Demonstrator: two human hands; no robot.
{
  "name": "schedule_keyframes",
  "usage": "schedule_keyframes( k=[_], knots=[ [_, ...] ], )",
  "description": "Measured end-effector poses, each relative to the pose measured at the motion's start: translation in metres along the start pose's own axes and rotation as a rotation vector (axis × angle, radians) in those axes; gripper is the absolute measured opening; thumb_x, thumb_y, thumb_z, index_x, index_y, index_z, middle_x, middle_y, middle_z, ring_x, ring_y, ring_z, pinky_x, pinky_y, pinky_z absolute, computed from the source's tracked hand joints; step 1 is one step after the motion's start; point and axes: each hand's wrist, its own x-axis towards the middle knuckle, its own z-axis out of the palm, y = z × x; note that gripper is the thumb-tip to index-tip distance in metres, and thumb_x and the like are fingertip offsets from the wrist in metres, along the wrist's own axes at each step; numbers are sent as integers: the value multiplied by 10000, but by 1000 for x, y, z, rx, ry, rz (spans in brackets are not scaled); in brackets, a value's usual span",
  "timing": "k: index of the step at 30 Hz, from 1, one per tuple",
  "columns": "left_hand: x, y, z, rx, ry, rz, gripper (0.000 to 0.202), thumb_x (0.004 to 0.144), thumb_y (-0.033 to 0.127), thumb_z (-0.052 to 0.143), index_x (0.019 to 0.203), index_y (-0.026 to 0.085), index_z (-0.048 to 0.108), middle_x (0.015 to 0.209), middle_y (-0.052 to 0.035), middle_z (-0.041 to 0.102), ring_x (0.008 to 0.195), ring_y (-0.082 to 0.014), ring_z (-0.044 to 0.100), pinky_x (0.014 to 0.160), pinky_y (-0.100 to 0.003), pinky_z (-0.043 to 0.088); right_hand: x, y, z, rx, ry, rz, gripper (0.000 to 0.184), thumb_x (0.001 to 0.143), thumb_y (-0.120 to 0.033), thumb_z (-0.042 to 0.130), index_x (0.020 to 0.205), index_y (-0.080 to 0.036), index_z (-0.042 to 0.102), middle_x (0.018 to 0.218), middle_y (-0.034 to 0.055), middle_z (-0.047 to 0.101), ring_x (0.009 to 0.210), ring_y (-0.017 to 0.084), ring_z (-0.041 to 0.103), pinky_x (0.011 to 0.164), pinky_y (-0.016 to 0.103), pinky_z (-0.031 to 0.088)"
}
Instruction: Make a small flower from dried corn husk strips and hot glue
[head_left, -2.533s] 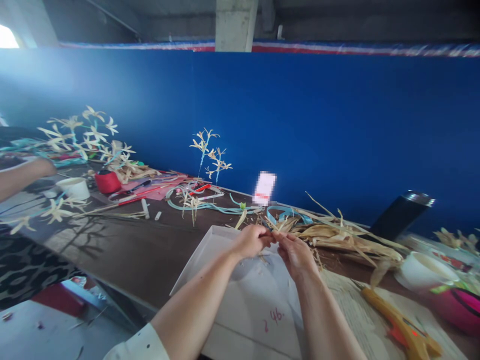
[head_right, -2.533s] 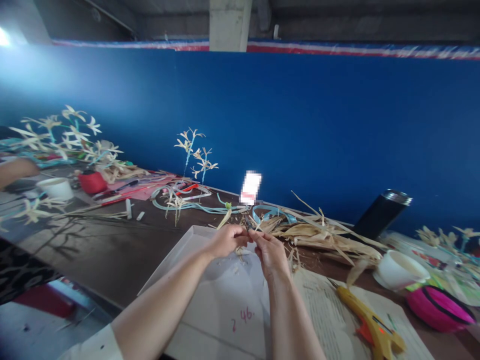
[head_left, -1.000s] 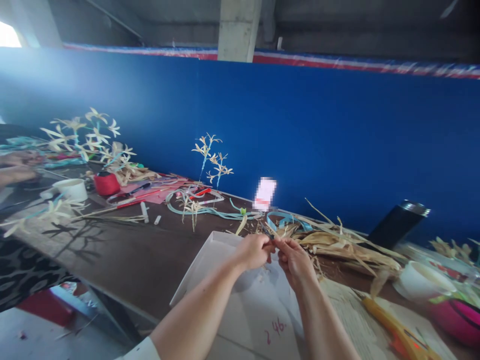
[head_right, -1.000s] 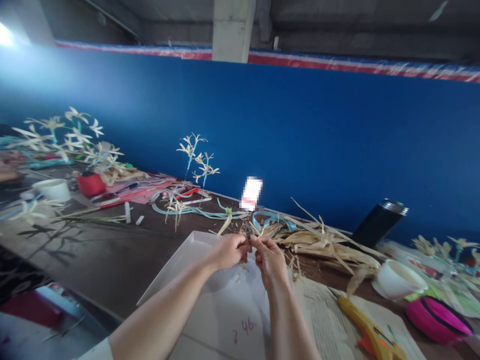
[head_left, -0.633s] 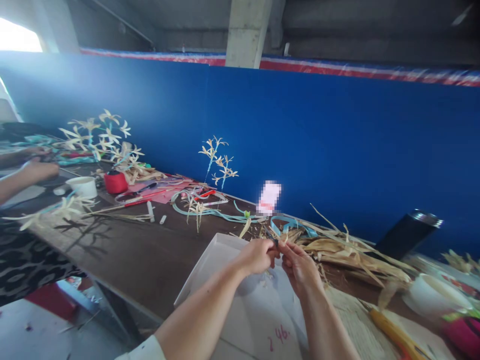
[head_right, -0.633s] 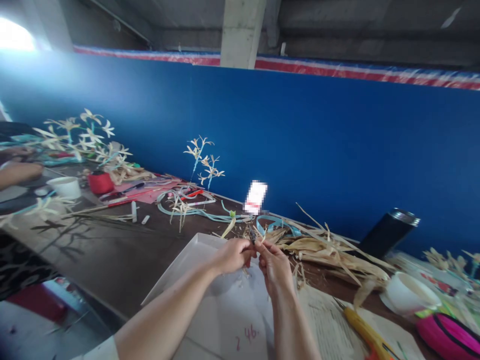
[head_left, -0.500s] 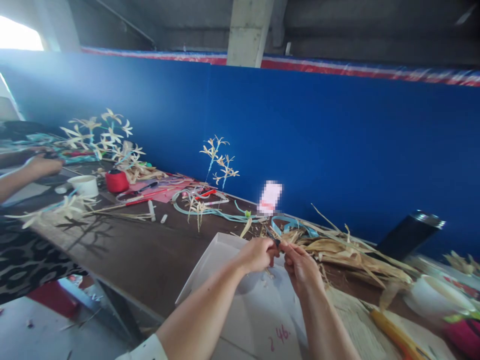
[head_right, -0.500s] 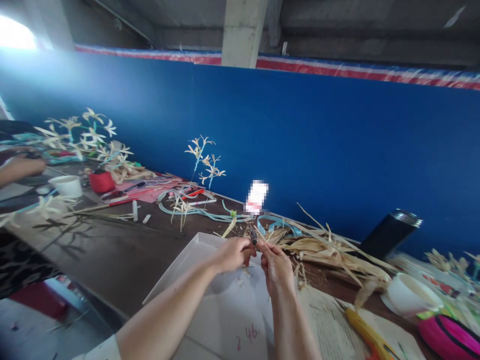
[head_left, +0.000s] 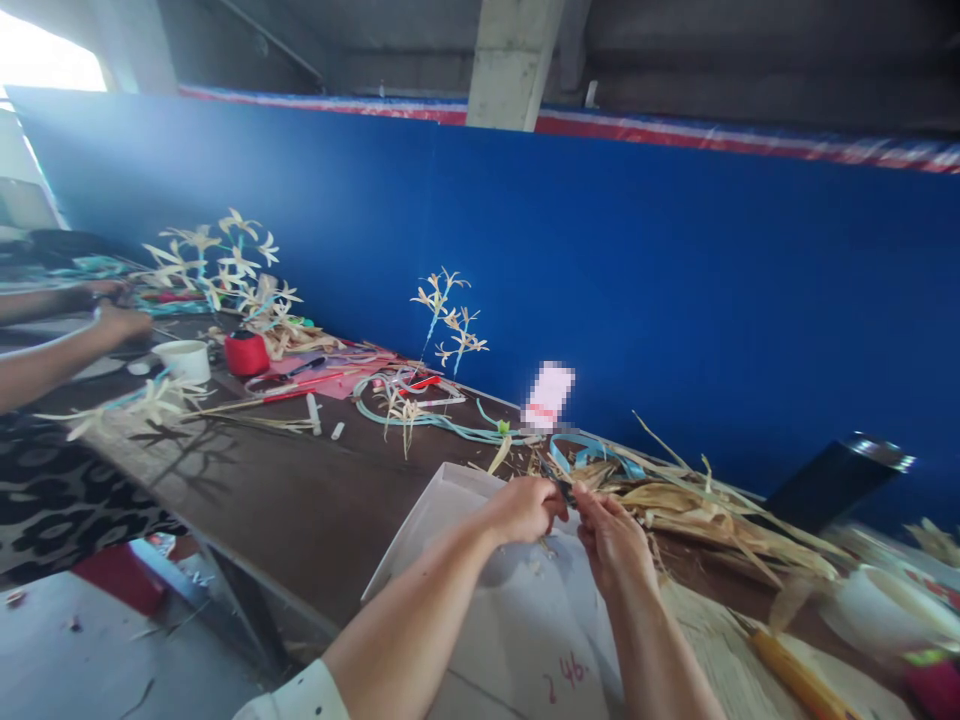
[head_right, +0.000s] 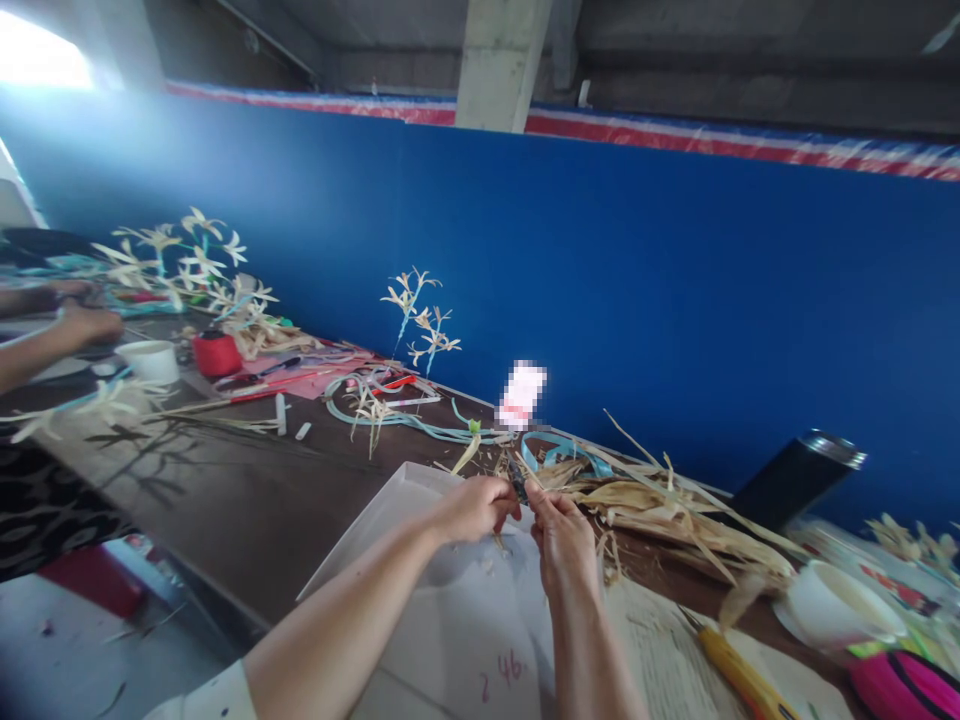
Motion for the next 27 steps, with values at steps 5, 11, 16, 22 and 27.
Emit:
schedule_keyframes(
  k=[5, 11, 16, 22, 27],
  knots=[
    [0, 1, -2, 26, 5, -17, 264, 780, 247, 420, 821, 153, 663, 657, -21, 636, 621, -122, 559, 584, -210, 390, -1, -6, 0, -5, 6, 27, 342, 524, -406, 823, 669, -149, 650, 585, -15, 573, 431, 37, 392, 355, 163, 280],
    [2, -4, -2, 31, 24, -37, 249, 759, 222, 431, 816, 158, 664, 691, -28, 653, 607, -123, 562, 576, -215, 397, -1, -7, -2, 100, -103, 103, 417, 600, -394, 789, 944, -177, 698, 928, 60, 678, 534, 59, 521, 374, 128, 365],
    [3, -6, -2, 9, 27, -35, 249, 756, 214, 422, 793, 157, 662, 651, -18, 640, 593, -119, 560, 559, -211, 387, -3, -11, -4, 129, -182, 117, 401, 624, -357, 781, 983, -203, 692, 1053, 64, 657, 626, 80, 577, 421, 126, 420],
    [1, 0, -6, -15, -17, -14, 275, 780, 261, 424, 815, 133, 664, 654, -22, 634, 585, -105, 545, 558, -203, 382, -3, -13, -2, 113, -60, 36, 349, 536, -328, 824, 812, -142, 719, 929, 78, 676, 476, 21, 419, 321, 101, 278],
    [1, 2, -8, -26, -59, -32, 289, 783, 296, 429, 831, 133, 663, 643, -14, 616, 558, -98, 525, 535, -203, 371, -4, -16, 1, 99, 21, 5, 359, 471, -331, 844, 731, -124, 709, 833, 82, 673, 443, 15, 350, 297, 116, 205]
  ],
)
